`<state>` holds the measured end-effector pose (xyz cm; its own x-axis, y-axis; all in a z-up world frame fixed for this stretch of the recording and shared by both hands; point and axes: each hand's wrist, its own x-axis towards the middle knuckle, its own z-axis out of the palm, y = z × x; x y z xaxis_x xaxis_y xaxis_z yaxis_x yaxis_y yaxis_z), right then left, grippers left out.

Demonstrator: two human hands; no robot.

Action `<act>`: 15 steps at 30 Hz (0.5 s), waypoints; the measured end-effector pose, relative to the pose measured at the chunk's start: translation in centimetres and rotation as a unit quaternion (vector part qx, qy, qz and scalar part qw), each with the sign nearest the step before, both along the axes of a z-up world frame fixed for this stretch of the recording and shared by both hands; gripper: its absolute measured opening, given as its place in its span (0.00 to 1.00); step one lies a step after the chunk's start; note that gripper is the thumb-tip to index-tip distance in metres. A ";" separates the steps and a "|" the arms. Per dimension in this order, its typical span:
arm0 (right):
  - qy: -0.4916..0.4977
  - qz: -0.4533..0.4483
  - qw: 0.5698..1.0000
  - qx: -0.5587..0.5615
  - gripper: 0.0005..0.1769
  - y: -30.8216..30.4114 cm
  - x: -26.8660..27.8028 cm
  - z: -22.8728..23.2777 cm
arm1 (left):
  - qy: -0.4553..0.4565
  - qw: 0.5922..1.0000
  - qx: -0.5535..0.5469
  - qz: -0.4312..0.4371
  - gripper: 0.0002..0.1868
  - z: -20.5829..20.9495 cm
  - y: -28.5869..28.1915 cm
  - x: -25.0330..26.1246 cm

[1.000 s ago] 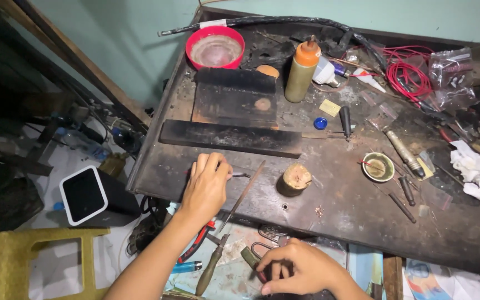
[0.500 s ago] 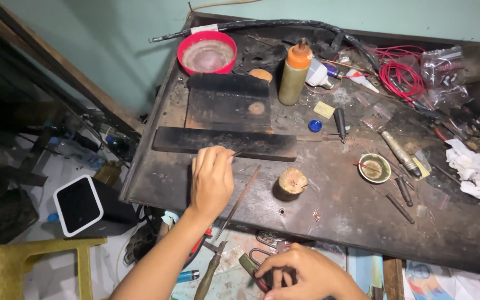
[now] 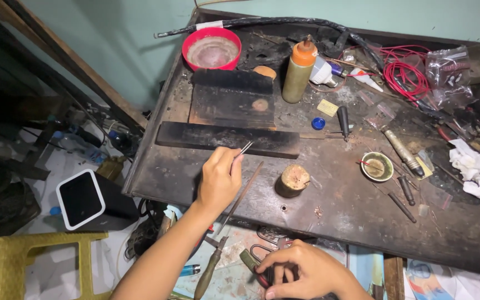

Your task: The person heats a small metal jewelry component with a blowtorch and then uses a hand file to shape it while holding it against a wooden bench pin.

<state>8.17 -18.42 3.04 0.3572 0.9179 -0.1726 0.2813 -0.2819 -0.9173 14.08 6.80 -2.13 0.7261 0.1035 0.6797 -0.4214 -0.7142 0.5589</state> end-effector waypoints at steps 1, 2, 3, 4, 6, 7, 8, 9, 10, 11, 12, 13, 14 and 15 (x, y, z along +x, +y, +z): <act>-0.001 0.000 1.000 0.001 0.23 0.1 0.0 0.0 | -0.001 1.000 0.001 0.000 0.07 -0.2 0.0 0.2; -0.002 0.002 1.000 -0.001 0.23 0.1 0.0 -0.1 | 0.010 1.000 0.003 0.002 0.07 -0.4 0.0 0.2; -0.003 0.003 1.000 -0.002 0.23 0.1 0.0 -0.1 | 0.020 1.000 0.006 0.003 0.07 -0.7 0.0 0.3; -0.002 0.003 1.000 -0.003 0.23 0.1 0.0 -0.2 | 0.021 1.000 0.006 0.004 0.07 -1.1 0.0 0.5; 0.004 0.000 1.000 -0.016 0.23 0.0 -0.1 -0.4 | 0.044 0.999 0.001 0.005 0.08 -2.0 -0.1 0.9; 0.005 0.000 1.000 -0.016 0.23 0.1 -0.1 -0.4 | 0.044 0.999 0.001 0.005 0.08 -2.2 -0.2 1.0; -0.005 0.002 1.000 -0.005 0.22 0.1 -0.1 -0.5 | 0.040 0.999 0.005 0.003 0.08 -2.3 -0.3 1.1; -0.015 0.003 1.000 0.005 0.22 0.1 0.0 -0.5 | 0.035 0.999 0.010 0.000 0.08 -2.5 -0.3 1.3; -0.015 0.004 1.000 0.005 0.22 0.1 -0.1 -0.5 | 0.036 0.999 0.010 0.000 0.08 -2.4 -0.4 1.2; -0.008 0.002 1.000 0.007 0.22 0.1 -0.1 -0.4 | 0.038 0.999 0.009 0.002 0.08 -2.3 -0.5 1.2; -0.003 0.001 1.000 0.010 0.22 0.2 0.0 -0.4 | 0.039 0.999 0.008 0.004 0.08 -2.2 -0.5 1.4; -0.005 0.001 1.000 0.011 0.22 0.2 0.2 -0.4 | 0.037 0.999 0.009 0.004 0.08 -2.1 -0.5 1.6; -0.003 0.004 1.000 0.005 0.23 0.2 0.1 -0.4 | 0.040 0.999 0.007 0.005 0.08 -2.2 -0.6 1.5; -0.002 0.007 1.000 -0.001 0.24 0.2 0.1 -0.5 | 0.043 0.999 0.005 0.007 0.08 -2.3 -0.6 1.4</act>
